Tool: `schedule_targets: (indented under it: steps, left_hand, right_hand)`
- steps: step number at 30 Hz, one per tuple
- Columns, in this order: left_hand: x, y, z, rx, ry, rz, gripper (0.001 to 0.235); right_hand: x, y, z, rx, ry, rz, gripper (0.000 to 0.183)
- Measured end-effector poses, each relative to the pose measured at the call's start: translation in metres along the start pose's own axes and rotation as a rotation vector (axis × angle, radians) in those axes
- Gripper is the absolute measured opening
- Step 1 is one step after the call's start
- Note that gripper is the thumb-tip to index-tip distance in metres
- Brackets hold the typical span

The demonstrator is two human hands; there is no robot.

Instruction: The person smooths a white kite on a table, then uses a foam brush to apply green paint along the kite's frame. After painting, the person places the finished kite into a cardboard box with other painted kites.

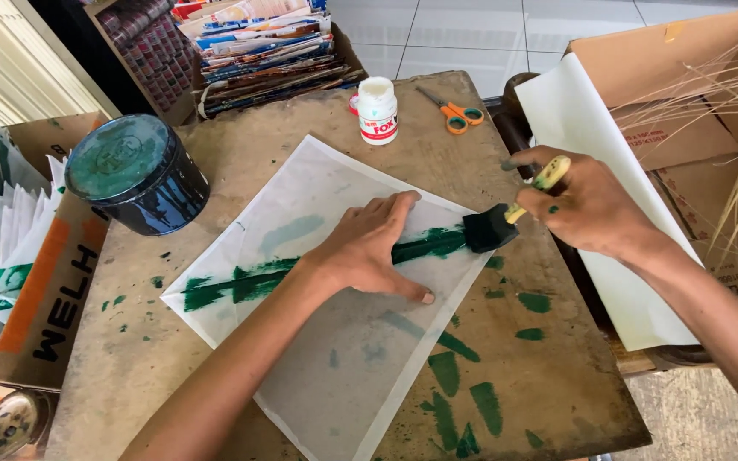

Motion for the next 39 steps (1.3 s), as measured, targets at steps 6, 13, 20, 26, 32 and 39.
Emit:
schedule_targets:
  steps: [6,13,20,26,32,39]
  left_hand:
    - [-0.001,0.000,-0.002,-0.001,-0.009,-0.005,0.127]
    - [-0.001,0.002,-0.001,-0.015,0.001,0.023,0.125]
    - [-0.005,0.005,-0.007,-0.049,0.011,0.092,0.135]
    - [0.001,0.027,-0.012,-0.161,0.116,0.310,0.139]
    - [0.047,0.129,-0.035,0.028,0.195,0.379,0.135]
    - [0.039,0.221,-0.067,0.211,0.349,0.477,0.132]
  right_hand:
    - [0.011,-0.008,0.014,0.067,0.036,0.075,0.033]
    - [0.013,-0.005,0.011,-0.019,0.031,0.103,0.040]
    - [0.027,-0.008,0.013,-0.102,-0.234,0.018,0.035]
    - [0.025,0.003,-0.009,0.182,-0.798,-0.019,0.025]
    - [-0.038,0.015,-0.052,0.231,-0.704,-0.230,0.024]
    - [-0.108,0.043,-0.119,0.179,-0.503,-0.412,0.038]
Point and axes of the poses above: each hand's wrist, its own y-axis away from the middle knuckle, its own x-axis out of the back of the hand, z = x × y, the point moved 4 cm from there along -y, towards the middle knuckle, and after that the axes turned 15 degrees about -x, right-handed, at the moved point
